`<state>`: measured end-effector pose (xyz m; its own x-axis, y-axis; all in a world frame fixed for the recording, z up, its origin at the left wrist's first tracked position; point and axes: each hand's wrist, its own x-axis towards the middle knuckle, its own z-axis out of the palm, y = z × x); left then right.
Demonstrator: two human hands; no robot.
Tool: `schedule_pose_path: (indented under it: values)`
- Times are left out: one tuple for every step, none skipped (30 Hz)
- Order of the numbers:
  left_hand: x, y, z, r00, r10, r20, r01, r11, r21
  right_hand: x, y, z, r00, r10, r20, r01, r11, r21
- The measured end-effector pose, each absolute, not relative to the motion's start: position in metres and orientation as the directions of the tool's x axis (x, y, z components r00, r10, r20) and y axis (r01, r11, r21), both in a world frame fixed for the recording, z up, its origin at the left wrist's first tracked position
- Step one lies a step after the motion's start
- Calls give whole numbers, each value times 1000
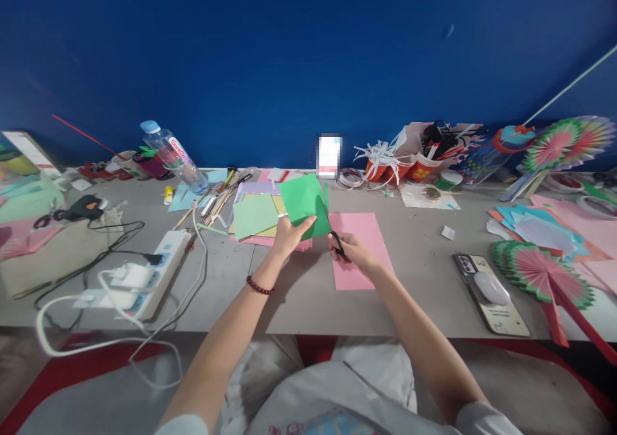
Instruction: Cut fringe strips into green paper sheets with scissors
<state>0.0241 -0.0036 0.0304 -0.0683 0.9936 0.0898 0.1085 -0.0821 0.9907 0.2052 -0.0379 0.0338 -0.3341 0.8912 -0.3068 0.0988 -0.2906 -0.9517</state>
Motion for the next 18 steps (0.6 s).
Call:
schedule_pose_path:
  values:
    - [24, -4, 31, -60, 994, 89, 102, -83, 991, 205, -38, 34, -332, 892, -305, 98, -289, -952]
    - [25, -4, 31, -52, 995, 85, 94, -80, 992, 205, -38, 35, -330, 894, -303, 95, -287, -953]
    - [25, -4, 31, -45, 996, 78, 83, -74, 994, 206, -38, 35, -330, 895, -301, 93, -286, -954]
    - [26, -4, 32, -38, 997, 67, 72, -64, 995, 206, -39, 36, -329, 896, -300, 92, -286, -954]
    - [26, -4, 32, -29, 998, 56, 61, -54, 997, 206, -39, 36, -328, 896, -299, 91, -285, -954]
    - [26, -4, 32, -20, 999, 46, 49, -45, 998, 206, -39, 36, -328, 897, -298, 90, -284, -955]
    - [26, -4, 32, -10, 999, 38, 41, -38, 998, 206, -39, 36, -328, 897, -297, 89, -283, -955]
    - [26, -4, 32, 0, 999, 33, 35, -33, 999, 206, -38, 36, -330, 897, -296, 87, -283, -955]
    - [26, -4, 32, 9, 1000, 29, 28, -29, 999, 206, -38, 35, -330, 897, -294, 85, -282, -956]
    - [26, -4, 31, 17, 1000, 25, 22, -25, 999, 206, -38, 35, -329, 898, -292, 83, -281, -956]
    - [27, -4, 30, 23, 1000, 21, 16, -21, 1000, 207, -37, 34, -329, 898, -291, 80, -280, -957]
    - [27, -4, 30, 29, 999, 17, 13, -17, 1000, 207, -37, 33, -329, 899, -289, 78, -279, -957]
    - [27, -4, 29, 34, 999, 15, 9, -16, 1000, 207, -36, 32, -328, 900, -287, 75, -278, -958]
    - [27, -4, 29, 39, 999, 16, 5, -16, 1000, 207, -36, 31, -327, 901, -285, 73, -277, -958]
    - [27, -4, 28, 42, 999, 21, 3, -21, 1000, 207, -36, 31, -328, 901, -284, 72, -276, -959]
    - [27, -4, 28, 46, 999, 28, 2, -28, 1000, 207, -36, 30, -329, 901, -282, 72, -274, -959]
    - [27, -4, 28, 50, 998, 35, 4, -35, 999, 207, -36, 30, -328, 902, -280, 71, -272, -960]
    - [27, -4, 28, 56, 998, 40, 10, -41, 999, 207, -36, 30, -328, 902, -279, 71, -271, -960]
